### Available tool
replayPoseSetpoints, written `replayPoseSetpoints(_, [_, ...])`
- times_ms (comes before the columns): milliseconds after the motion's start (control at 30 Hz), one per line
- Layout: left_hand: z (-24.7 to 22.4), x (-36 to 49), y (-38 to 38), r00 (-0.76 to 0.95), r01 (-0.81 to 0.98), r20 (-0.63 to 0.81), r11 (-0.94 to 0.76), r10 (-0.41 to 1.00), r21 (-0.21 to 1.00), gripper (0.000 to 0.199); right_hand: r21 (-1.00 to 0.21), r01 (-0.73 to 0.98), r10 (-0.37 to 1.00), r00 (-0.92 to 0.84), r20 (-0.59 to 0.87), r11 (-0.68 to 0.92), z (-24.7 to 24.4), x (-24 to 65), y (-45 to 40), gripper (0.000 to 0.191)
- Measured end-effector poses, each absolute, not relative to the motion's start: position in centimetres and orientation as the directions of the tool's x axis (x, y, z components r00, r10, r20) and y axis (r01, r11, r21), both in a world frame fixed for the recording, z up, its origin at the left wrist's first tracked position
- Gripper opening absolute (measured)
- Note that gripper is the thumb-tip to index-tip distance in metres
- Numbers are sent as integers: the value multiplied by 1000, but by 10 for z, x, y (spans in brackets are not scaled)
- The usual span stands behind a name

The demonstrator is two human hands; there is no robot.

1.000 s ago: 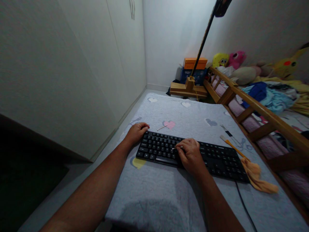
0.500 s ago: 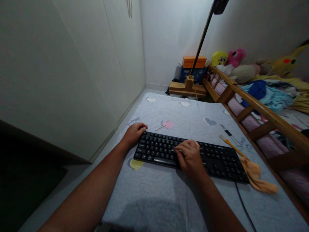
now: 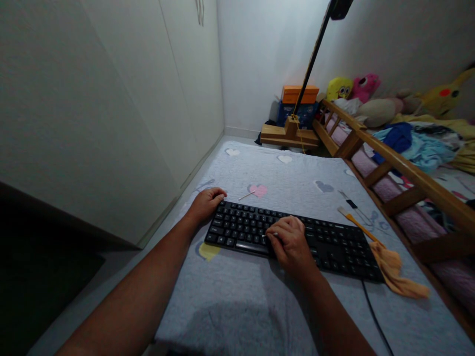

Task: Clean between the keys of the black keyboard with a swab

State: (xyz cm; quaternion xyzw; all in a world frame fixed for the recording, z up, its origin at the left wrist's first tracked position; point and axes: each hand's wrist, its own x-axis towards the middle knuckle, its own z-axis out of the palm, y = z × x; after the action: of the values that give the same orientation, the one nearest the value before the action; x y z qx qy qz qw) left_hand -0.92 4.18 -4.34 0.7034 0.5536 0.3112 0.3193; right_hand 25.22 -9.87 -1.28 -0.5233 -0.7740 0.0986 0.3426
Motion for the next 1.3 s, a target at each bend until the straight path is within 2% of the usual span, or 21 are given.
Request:
replayPoseSetpoints(800, [-43,-8,42,198,579,80,-182,977,794,31,-528,745,891,-199,408,408,-18,259,-95,15])
replayPoseSetpoints(1300, [-41,-8,39,196,572,95,-192,976,798,31,-486,786,872,-134,470,383,-23,256,-92,13])
